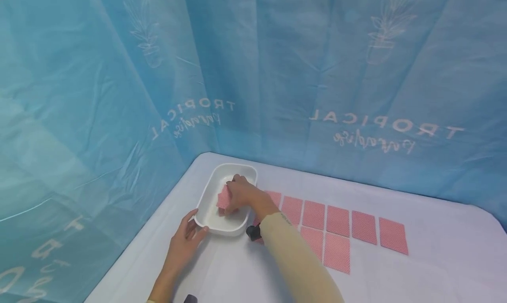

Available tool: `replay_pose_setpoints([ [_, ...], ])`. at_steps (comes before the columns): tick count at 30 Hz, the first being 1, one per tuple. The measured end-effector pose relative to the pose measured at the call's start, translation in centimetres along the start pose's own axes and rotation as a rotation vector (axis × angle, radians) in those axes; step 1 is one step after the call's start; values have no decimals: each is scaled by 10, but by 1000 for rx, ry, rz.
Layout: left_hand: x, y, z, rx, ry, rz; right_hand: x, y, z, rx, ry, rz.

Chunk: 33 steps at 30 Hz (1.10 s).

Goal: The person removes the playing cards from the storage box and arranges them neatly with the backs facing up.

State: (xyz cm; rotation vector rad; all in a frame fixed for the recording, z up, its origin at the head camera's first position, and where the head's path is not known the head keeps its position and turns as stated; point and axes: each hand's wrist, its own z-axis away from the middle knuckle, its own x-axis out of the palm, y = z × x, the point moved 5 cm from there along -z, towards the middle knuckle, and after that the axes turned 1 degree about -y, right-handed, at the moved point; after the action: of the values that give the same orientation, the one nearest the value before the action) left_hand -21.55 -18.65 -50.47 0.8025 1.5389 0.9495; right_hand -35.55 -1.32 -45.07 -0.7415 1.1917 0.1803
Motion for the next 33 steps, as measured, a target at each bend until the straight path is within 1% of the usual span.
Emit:
replay_pose_setpoints([
  [3, -2, 3, -1, 11, 7, -9, 0, -1, 3, -16, 25, -20],
  [6, -5, 6, -2, 3, 13, -3, 0, -2, 6, -29, 52, -52],
  [10, -6, 8, -5, -26, 4, 62, -1, -2, 10, -36, 67, -75],
  [13, -7, 8, -6, -44, 12, 85, -2, -1, 13, -31, 65, -78],
  [18, -9, 8, -9, -73, 35, 54, -9, -3, 22, -37, 78, -111],
  [21, -8, 9, -9, -74, 22, 48, -12, -3, 26, -38, 89, -136],
  [26, -7, 7, -7, -90, 10, 55, -14, -1, 37, -38, 89, -129],
  [33, -5, 8, -11, -56, -10, 65, -23, 10, 57, 11, 117, -139],
])
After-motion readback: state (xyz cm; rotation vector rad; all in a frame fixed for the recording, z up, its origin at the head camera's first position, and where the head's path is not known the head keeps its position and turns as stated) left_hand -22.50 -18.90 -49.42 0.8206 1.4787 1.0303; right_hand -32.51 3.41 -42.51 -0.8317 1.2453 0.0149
